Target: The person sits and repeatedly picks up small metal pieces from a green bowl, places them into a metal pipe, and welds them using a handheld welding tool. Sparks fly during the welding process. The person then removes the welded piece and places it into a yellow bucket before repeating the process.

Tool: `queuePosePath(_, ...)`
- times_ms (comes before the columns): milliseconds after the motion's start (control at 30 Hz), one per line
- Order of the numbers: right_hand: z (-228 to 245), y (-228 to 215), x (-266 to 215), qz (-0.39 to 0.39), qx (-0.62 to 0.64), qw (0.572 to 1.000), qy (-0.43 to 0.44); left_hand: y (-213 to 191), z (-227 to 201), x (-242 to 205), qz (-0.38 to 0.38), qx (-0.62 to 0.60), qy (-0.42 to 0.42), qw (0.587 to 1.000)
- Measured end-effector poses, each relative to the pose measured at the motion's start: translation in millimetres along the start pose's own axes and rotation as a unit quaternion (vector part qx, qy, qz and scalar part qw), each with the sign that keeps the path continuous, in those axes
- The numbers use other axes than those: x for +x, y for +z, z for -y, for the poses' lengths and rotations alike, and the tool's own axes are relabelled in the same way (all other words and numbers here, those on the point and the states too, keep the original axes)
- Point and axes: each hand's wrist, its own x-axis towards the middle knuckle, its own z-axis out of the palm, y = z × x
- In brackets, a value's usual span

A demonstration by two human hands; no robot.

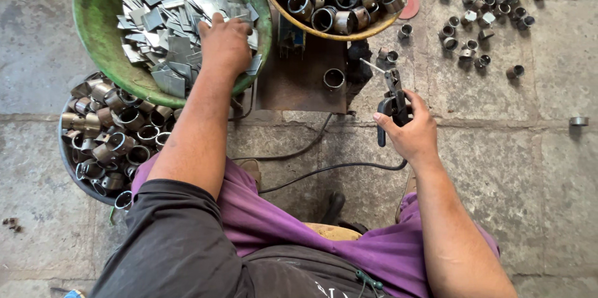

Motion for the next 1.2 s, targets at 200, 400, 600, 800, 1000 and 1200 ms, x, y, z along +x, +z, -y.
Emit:
queuePosePath(200, -6, -2, -1, -0.021, 0.001, 1.0, -0.012, -12, 10, 0, -0.003, -0.078, -0.01, 0.997)
queuePosePath(400, -8, -3, -3, -0.014, -0.014, 0.999, -0.049, -3, -47, -8, -0.015, -0.293, 0.048, 0.955)
queuePosePath(600, 3, -1, -6, 0.035, 0.013, 0.999, 0.025, 32, -138, -38, -0.004, -0.272, 0.123, 0.954)
queuePosePath(800, 4, -7, -11, 0.041, -0.005, 0.999, 0.027, 46, -142, -32, 0.014, -0.296, 0.099, 0.95)
queuePosePath(1000, 0, -7, -11, 0.042, -0.004, 0.999, 0.03, 50, -143, -34, 0.021, -0.301, 0.096, 0.949)
queuePosePath(1200, 1, -7, -11, 0.051, -0.006, 0.998, 0.043, 45, -141, -36, 0.031, -0.281, 0.103, 0.954)
